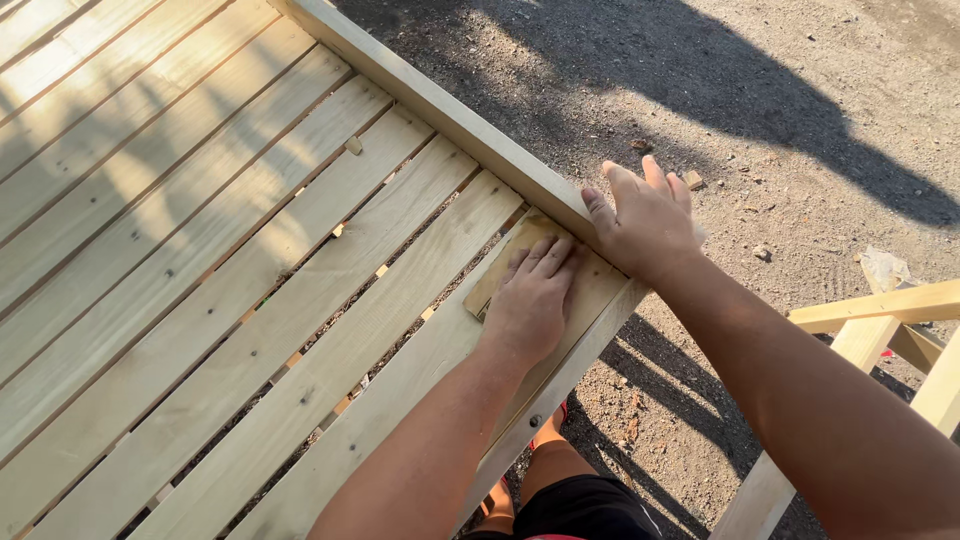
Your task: The person sands the slatted wooden surface of a large frame, rubbing a sheet of sandpaper by hand back and forth across the wood slats. They work over different sections of the frame, steadying it with the other hand, and finally place the sandpaper down on the slats.
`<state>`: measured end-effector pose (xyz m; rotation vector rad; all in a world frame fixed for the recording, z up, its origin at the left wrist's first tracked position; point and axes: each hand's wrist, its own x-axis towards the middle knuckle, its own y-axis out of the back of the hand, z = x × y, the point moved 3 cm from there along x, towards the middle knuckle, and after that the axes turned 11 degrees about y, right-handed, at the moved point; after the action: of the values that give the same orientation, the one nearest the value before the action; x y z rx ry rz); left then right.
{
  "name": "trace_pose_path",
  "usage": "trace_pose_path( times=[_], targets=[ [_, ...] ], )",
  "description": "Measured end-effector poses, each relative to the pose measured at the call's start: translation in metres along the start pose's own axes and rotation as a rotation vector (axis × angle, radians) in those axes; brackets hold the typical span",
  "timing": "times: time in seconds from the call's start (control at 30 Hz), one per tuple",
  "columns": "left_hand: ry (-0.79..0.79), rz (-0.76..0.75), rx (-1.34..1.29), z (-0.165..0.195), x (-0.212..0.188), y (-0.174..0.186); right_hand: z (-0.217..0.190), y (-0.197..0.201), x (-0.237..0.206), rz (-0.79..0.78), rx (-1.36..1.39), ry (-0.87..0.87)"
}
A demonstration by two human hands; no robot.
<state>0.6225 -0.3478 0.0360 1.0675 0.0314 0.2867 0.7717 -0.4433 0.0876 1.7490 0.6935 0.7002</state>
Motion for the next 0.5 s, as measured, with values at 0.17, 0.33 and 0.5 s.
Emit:
trace_pose_path(
  times=[0.17,0.33,0.5],
  targets=[
    [-0.121,0.1,-0.048,-0.008,-0.011,-0.005,0.011,-0.003,-0.014,0.18,0.081,-0.06],
    [-0.055,0.099,0.044,0.001,-0.007,-0.006,0.015,-0.007,-0.021,0.352,0.165,0.005],
    [-0.081,0.131,0.1,0.007,-0.016,0.0,0.023,-0.006,-0.029,0.514,0.266,0.006]
  ],
)
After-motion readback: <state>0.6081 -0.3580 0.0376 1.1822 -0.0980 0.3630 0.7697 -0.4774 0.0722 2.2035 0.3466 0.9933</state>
